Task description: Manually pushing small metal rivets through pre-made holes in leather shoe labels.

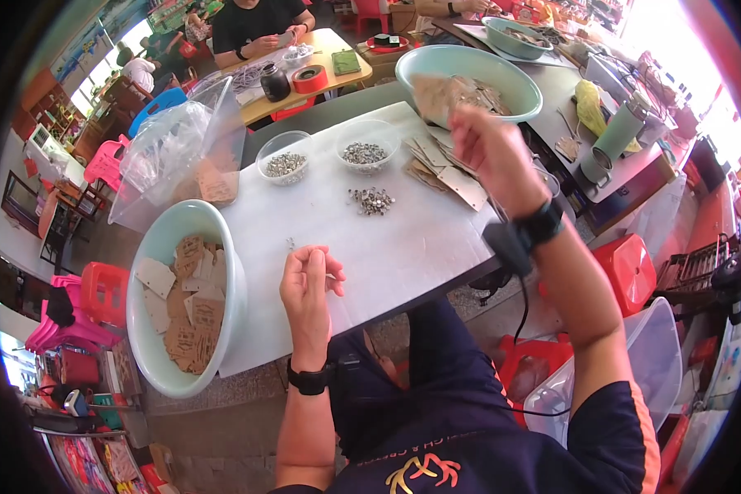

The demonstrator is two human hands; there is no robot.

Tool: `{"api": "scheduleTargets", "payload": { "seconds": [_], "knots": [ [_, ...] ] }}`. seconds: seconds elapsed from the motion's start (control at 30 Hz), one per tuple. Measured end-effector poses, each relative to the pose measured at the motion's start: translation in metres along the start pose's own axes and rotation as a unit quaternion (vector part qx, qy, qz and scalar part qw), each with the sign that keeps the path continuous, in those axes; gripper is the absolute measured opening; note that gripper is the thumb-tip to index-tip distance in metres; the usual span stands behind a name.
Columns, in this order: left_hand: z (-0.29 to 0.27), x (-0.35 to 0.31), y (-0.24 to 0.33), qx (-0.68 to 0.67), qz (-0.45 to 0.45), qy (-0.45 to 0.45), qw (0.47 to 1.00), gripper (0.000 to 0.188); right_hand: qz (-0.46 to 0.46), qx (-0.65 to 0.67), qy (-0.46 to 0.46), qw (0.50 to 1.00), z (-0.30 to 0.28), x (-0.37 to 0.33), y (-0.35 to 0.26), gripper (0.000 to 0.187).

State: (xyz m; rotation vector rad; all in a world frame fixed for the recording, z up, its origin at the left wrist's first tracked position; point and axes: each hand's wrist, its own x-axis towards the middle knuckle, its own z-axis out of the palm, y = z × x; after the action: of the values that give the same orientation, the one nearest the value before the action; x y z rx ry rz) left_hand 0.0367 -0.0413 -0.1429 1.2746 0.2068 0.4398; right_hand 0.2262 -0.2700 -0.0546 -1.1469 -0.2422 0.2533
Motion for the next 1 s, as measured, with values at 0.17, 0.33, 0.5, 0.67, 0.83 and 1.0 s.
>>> {"api": "scheduleTargets", "payload": {
  "seconds": [0.17,0.33,0.5,0.67,0.83,1.0],
  "knots": [
    [-0.002,0.001,-0.003,0.004,0.011,-0.017,1.0,0.016,-0.073,-0.015,0.086,0.994,-0.037,0.022,-0.027,0.019],
    [-0.002,0.002,-0.005,0.011,0.011,-0.022,1.0,0.015,-0.061,-0.602,-0.003,0.796,-0.077,0.032,-0.017,0.027],
    [-0.002,0.002,-0.005,0.025,0.021,-0.027,0.999,0.015,-0.071,-0.817,-0.097,0.564,-0.108,0.032,0.002,0.037],
    [-0.001,0.001,-0.004,0.036,0.026,-0.03,0.999,0.015,-0.06,-0.812,-0.156,0.559,-0.105,0.025,-0.009,0.039],
    [-0.001,0.001,-0.004,0.039,0.021,-0.035,0.998,0.016,-0.151,-0.798,-0.16,0.562,-0.102,0.008,-0.015,0.027],
    [-0.002,0.001,-0.004,0.04,0.023,-0.037,0.998,0.017,-0.3,-0.753,-0.005,0.586,-0.091,-0.007,-0.022,0.021]
  ]
}}
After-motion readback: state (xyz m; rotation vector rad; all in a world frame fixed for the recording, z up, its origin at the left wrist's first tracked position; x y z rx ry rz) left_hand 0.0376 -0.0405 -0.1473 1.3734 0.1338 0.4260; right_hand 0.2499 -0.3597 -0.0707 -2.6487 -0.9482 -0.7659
